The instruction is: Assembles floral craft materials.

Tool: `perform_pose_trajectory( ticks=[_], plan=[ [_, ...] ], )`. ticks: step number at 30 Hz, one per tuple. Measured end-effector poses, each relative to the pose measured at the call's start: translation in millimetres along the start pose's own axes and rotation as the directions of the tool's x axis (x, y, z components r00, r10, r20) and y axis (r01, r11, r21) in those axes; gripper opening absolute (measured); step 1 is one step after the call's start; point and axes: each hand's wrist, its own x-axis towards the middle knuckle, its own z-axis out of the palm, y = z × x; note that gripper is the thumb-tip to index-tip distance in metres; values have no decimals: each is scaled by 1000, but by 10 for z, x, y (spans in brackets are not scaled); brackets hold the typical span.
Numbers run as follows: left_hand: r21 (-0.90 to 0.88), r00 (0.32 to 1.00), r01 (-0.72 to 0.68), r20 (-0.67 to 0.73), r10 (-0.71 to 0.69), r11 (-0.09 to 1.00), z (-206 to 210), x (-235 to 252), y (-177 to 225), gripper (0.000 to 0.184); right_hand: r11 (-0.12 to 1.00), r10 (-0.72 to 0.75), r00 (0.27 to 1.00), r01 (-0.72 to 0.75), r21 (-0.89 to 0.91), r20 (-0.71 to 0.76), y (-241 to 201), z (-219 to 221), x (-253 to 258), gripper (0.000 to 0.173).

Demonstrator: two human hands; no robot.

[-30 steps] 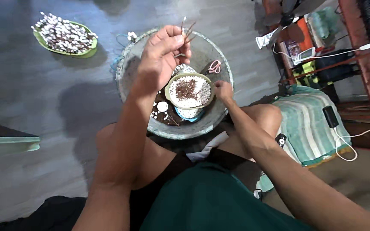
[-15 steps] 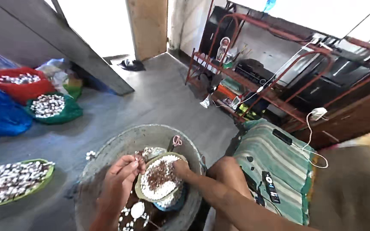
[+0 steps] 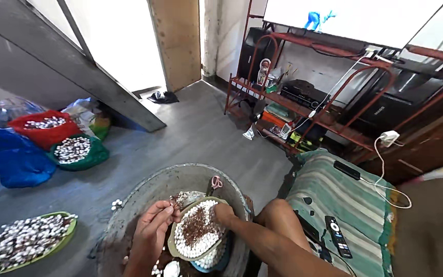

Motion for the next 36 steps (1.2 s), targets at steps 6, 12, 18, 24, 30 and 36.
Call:
perform_pose_trajectory(
  ticks=[6, 12, 18, 24, 30, 36],
  plan=[
    [244, 989, -2, -144, 39, 970, 104, 13, 231, 14, 960, -156, 962, 201, 194, -223, -18, -817, -311, 39],
    [606, 945, 30, -276, 175, 795, 197, -279, 258, 19, 424, -413, 817, 563, 709, -403, -405, -1399, -903, 30],
    [631, 894, -101, -282, 348, 770, 168, -25, -48, 13, -62, -489, 725, 526, 848, -485, -739, -1382, -1161, 18],
    [655, 889, -154, -235, 393, 740, 154, 72, -202, 11, -202, -520, 764, 325, 924, -382, -790, -1308, -975, 21],
    [751, 864, -186, -183, 470, 634, 146, 116, -203, 10, -259, -554, 755, 244, 934, -351, -809, -1309, -907, 19],
    [783, 849, -197, -166, 502, 591, 167, 121, -229, 9, -281, -534, 763, 247, 927, -365, -815, -1279, -938, 17]
  ],
)
